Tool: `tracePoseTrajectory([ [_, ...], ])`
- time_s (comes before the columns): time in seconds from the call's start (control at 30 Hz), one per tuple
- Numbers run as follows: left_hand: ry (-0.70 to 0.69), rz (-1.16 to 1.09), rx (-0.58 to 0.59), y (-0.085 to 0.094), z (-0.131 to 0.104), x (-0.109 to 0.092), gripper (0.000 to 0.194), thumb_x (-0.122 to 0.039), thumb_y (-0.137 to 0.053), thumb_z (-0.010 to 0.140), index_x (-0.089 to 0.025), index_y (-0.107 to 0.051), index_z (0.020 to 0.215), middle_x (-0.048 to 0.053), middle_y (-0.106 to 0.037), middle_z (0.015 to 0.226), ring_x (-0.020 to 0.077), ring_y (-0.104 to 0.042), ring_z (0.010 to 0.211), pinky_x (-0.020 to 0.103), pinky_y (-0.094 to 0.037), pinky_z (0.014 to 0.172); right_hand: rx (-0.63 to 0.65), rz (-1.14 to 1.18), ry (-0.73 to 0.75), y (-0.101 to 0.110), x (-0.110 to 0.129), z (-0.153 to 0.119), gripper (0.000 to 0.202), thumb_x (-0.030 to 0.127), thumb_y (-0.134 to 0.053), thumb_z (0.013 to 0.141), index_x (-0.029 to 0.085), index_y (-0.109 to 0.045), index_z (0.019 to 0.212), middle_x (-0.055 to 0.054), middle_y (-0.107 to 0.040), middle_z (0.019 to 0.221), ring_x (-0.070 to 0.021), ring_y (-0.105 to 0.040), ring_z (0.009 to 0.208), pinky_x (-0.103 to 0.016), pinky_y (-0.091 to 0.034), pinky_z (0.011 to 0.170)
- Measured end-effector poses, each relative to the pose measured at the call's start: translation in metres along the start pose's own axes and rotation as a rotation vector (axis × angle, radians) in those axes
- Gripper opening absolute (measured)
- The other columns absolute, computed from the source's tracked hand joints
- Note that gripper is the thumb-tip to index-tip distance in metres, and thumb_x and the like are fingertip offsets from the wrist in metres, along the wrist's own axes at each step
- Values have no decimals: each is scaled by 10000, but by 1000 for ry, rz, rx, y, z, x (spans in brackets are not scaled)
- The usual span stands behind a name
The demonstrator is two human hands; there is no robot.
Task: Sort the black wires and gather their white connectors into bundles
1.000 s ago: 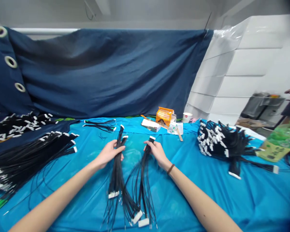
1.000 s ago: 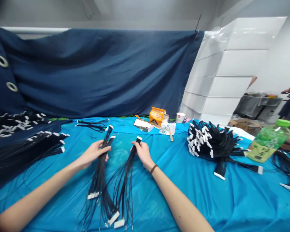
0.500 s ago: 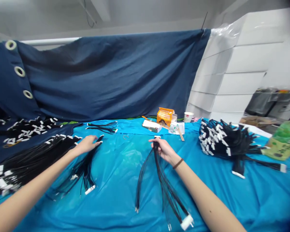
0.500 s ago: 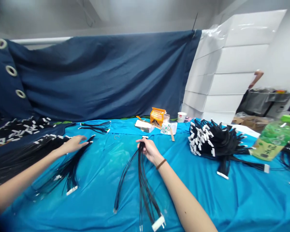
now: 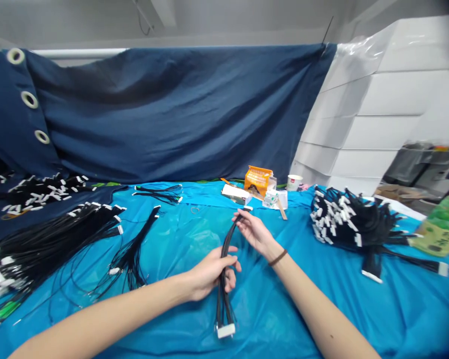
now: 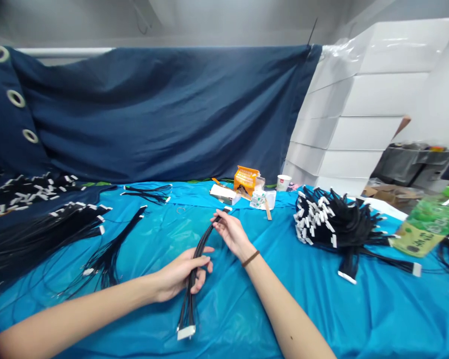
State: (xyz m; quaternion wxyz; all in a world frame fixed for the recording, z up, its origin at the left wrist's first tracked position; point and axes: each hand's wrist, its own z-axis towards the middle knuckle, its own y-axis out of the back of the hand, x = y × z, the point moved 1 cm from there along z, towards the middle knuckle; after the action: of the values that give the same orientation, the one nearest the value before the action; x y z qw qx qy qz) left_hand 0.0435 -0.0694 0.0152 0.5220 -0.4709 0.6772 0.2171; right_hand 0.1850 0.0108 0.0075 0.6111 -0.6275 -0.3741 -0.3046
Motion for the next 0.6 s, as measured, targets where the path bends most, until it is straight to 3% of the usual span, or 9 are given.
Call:
tracePoseTrajectory([
  [0.1,80,-135,47,-3,-11,-3,312,-207,-437,789,-129,-427,1090,-23,-506,649,33,-407,363,162,-275,355,132,-49,9,-4,5,-5,196,298,-659,714,138,-620,818,-40,-646,820,-75,-581,639,-151,-480,566],
  [0.2,127,-32,336,-2,-29,-7,328,-358,-404,829,-158,-452,1085,9,-570,680,94,-537,476,212,-403,468,249,-196,34,-7,5,-11,286,381,-695,672,140,-600,793,-5,-613,745,-29,-497,521,-128,-394,460],
  [0.3,43,423,640,4,-49,-14,455,-496,-310,848,-168,-496,1102,66,-640,828,151,-609,706,276,-454,662,285,-370,59,-8,-2,-13,332,435,-681,668,145,-520,658,70,-456,536,-8,-364,428,-126,-278,387],
  [0.37,-87,824,693,15,-59,-23,462,-495,-347,838,-160,-555,1079,81,-652,929,170,-603,820,262,-441,723,271,-524,50,-6,-10,-12,363,451,-675,660,157,-465,622,90,-383,489,-16,-326,408,-140,-240,371],
  [0.4,-160,981,642,24,-61,-28,443,-477,-365,838,-161,-579,1063,80,-653,962,178,-600,850,255,-437,737,258,-607,37,-5,-16,-10,369,454,-672,654,163,-448,617,92,-376,480,-21,-324,403,-147,-235,368],
  [0.43,-258,1111,514,35,-61,-34,411,-454,-379,839,-171,-600,1041,70,-651,990,180,-595,875,252,-428,765,250,-684,23,-2,-21,-9,369,451,-670,649,167,-438,612,91,-378,475,-26,-328,400,-153,-235,368],
  [0.5,-413,1316,115,68,-57,-44,386,-404,-325,867,-190,-605,1026,61,-638,1028,186,-577,930,265,-412,819,234,-800,-18,2,-31,-4,354,443,-652,652,175,-426,604,90,-380,465,-33,-334,387,-163,-244,368],
  [0.57,-381,1590,-362,111,-49,-46,381,-343,-310,870,-162,-562,1092,121,-591,1102,251,-529,1027,363,-385,880,217,-858,-42,6,-38,0,339,437,-631,661,180,-418,598,90,-380,453,-37,-338,370,-170,-247,364],
  [0.6,-273,1719,-558,133,-45,-45,392,-305,-332,858,-127,-519,1151,176,-552,1140,300,-499,1064,425,-376,881,211,-872,-46,8,-40,2,334,435,-621,665,182,-414,596,91,-378,449,-38,-339,364,-171,-245,362],
])
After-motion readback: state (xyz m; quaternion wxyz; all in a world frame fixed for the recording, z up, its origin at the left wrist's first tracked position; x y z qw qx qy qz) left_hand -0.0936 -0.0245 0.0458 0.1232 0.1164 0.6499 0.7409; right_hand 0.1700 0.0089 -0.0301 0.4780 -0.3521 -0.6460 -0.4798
